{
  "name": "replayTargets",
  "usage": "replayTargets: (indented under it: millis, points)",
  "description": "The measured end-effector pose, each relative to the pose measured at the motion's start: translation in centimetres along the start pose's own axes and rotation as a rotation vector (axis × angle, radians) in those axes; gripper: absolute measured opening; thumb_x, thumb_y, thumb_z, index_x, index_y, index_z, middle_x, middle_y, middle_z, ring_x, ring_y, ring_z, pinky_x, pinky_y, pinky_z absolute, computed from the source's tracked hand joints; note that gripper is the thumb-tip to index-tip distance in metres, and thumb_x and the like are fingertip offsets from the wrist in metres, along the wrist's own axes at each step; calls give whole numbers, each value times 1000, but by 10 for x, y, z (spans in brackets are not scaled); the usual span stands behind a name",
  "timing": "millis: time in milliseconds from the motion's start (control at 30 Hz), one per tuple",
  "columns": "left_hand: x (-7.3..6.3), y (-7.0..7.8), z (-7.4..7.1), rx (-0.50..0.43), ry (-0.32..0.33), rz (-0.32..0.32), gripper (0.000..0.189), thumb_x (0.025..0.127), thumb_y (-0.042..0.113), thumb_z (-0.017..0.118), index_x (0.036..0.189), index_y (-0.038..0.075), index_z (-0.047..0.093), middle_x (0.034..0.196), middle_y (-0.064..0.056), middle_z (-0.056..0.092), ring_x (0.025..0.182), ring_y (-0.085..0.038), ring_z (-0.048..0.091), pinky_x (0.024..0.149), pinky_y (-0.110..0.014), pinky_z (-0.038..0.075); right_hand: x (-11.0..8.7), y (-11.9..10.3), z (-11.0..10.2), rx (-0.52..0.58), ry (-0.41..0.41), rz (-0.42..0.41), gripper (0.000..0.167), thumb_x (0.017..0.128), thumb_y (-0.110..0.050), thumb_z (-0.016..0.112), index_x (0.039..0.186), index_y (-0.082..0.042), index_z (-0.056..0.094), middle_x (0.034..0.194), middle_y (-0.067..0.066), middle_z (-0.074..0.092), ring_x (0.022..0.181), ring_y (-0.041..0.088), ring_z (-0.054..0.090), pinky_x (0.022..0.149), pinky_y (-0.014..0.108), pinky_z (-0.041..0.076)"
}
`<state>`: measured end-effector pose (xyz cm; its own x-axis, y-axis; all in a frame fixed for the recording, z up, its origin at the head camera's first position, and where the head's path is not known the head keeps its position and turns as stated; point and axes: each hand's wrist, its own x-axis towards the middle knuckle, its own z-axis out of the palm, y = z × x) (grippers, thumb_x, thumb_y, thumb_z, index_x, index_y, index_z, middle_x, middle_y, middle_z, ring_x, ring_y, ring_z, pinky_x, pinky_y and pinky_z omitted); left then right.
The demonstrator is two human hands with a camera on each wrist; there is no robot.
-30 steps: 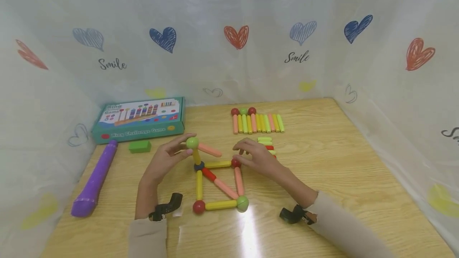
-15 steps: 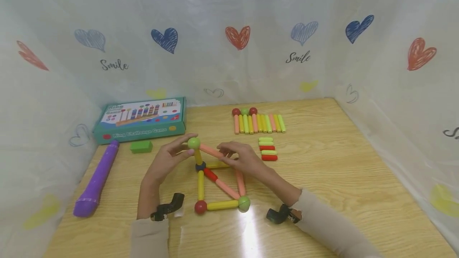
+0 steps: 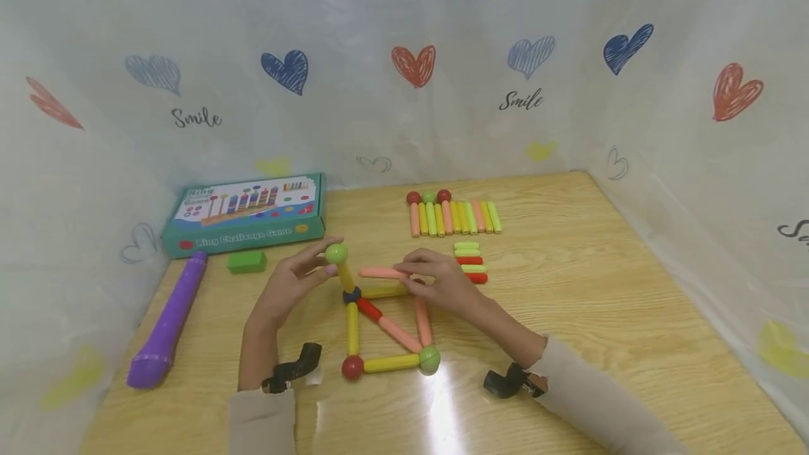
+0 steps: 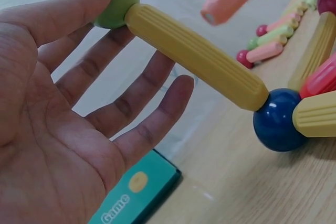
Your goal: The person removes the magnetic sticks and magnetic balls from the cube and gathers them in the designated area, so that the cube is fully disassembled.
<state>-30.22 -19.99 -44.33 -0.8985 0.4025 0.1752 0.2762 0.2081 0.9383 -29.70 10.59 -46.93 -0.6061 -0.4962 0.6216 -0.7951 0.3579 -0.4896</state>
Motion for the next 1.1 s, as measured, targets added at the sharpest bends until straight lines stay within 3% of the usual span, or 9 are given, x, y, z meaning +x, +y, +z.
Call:
replayTargets:
  millis: [133, 367, 633, 1100]
  points:
    - [0, 0, 1, 6, -1, -16, 47, 98, 20, 66, 144, 20, 55, 154, -2, 44, 131, -36, 47, 105, -59, 39, -7, 6, -15, -4, 39, 55, 25, 84, 1, 78, 109, -1, 76, 103, 5, 68, 91, 17, 66, 70, 40, 59]
    - [-1, -3, -1, 20, 0, -39, 47, 99, 23, 66, 145, 23, 55, 153, 0, 44, 131, -37, 46, 104, -59, 39, -15, 25, -48, -113, 97, 102, 25, 83, 1, 79, 108, -2, 76, 101, 8, 69, 83, 22, 68, 61, 41, 56]
    - [-1, -1, 1, 19, -2, -38, 48, 99, 23, 66, 145, 22, 55, 154, 0, 43, 132, -37, 45, 104, -59, 39, -27, 51, -86, -249, 168, 199, 22, 82, 2, 80, 104, 0, 77, 96, 8, 68, 80, 25, 65, 65, 44, 56]
    - [-1, 1, 2, 21, -2, -33, 48, 98, 23, 67, 145, 21, 55, 153, 0, 44, 131, -34, 47, 104, -58, 39, -48, 97, -123, -390, 218, 429, 20, 87, 1, 75, 106, 6, 74, 93, 17, 67, 82, 31, 65, 67, 45, 56]
